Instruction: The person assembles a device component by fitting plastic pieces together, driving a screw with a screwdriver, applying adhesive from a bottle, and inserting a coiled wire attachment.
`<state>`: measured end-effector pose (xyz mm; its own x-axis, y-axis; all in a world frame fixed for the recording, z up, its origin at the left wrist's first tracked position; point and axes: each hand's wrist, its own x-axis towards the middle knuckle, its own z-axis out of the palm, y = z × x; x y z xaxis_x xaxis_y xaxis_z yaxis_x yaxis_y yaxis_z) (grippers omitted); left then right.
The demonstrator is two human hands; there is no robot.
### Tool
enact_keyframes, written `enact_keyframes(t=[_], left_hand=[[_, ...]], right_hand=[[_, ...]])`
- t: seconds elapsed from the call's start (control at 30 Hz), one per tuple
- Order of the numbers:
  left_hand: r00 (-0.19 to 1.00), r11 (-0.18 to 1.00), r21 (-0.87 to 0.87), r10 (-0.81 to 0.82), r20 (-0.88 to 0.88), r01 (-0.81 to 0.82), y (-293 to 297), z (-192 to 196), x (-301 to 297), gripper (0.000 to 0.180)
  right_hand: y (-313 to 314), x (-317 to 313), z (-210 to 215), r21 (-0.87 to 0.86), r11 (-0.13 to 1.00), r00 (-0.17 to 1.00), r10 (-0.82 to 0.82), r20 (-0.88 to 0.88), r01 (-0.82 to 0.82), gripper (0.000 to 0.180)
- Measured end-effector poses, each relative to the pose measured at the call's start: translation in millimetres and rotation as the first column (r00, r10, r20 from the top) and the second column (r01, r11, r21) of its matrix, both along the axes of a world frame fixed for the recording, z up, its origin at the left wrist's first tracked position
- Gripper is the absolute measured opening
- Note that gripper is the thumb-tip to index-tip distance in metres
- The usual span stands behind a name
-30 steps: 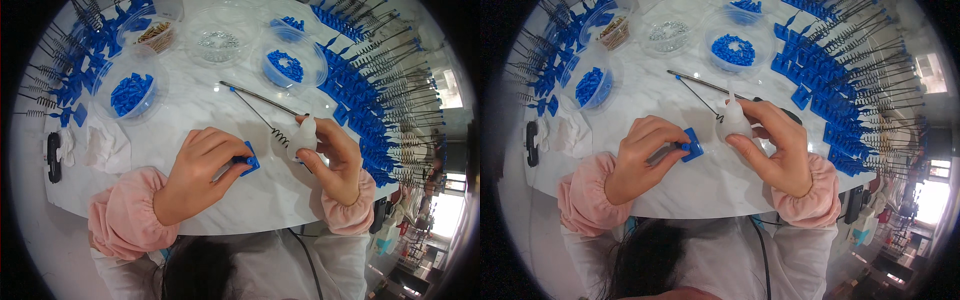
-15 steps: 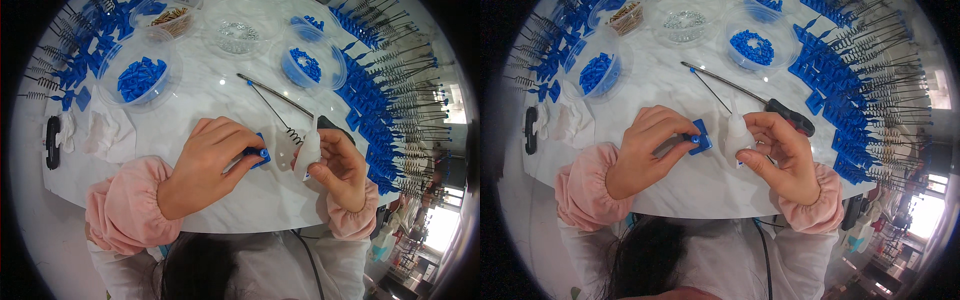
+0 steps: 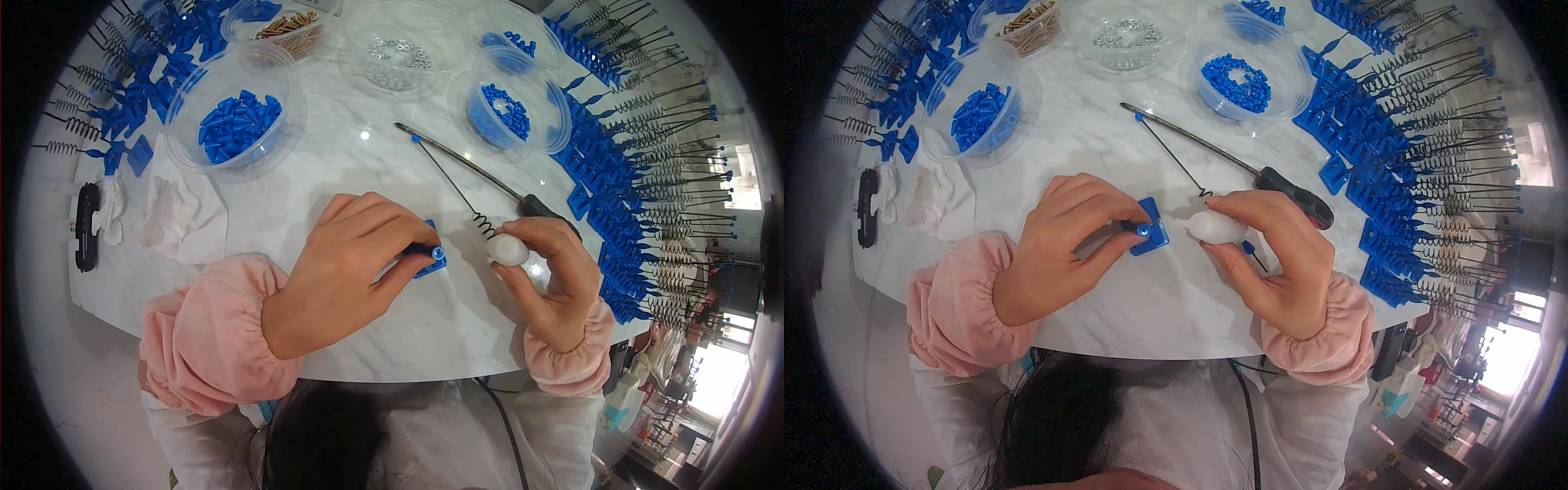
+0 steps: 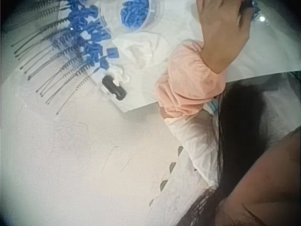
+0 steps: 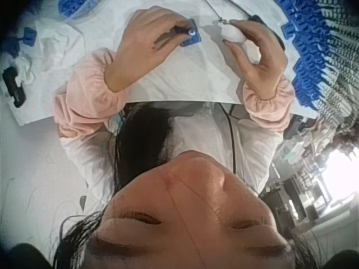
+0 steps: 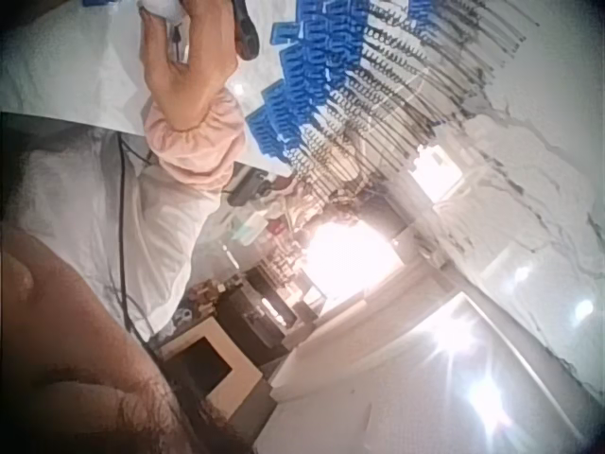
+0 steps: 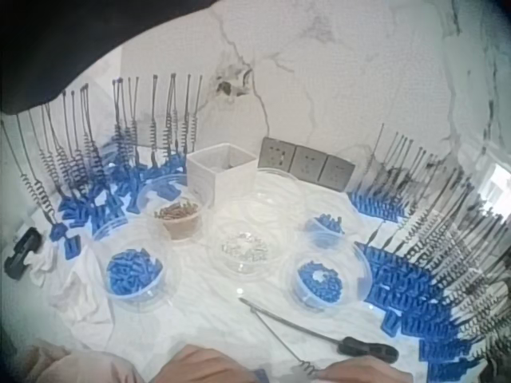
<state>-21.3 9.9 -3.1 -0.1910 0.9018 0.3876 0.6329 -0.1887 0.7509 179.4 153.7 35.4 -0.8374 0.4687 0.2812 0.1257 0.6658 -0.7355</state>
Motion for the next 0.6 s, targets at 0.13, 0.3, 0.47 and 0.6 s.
enact_keyframes(t=[0.13, 0.3, 0.47, 0.6], left_hand=[[1.000, 1.000, -0.002, -0.004, 0.006, 0.005, 2.4, -0.8, -0.5, 0.023], [1.000, 1.000, -0.014, 0.002, 0.005, -0.002, 2.7, -1.2, -0.6, 0.023], [1.000, 1.000, -0.025, 0.009, 0.002, -0.009, 4.0, -1.0, -2.9, 0.022], [1.000, 1.000, -0.004, 0.029, -0.010, -0.030, 4.2, -1.7, -3.7, 0.022]], right_hand=[[-1.4, -1.9, 3.7, 0.167, 0.986, 0.999, -0.017, 0.032, 0.012, 0.038], [-1.8, -2.9, 3.6, 0.233, 0.972, 0.999, -0.037, 0.030, 0.029, 0.039], [0.8, -1.3, 4.7, 0.289, 0.957, 0.999, -0.030, 0.024, 0.022, 0.045], [1.1, 0.6, 5.8, 0.310, 0.950, 0.998, -0.040, 0.053, 0.022, 0.046]])
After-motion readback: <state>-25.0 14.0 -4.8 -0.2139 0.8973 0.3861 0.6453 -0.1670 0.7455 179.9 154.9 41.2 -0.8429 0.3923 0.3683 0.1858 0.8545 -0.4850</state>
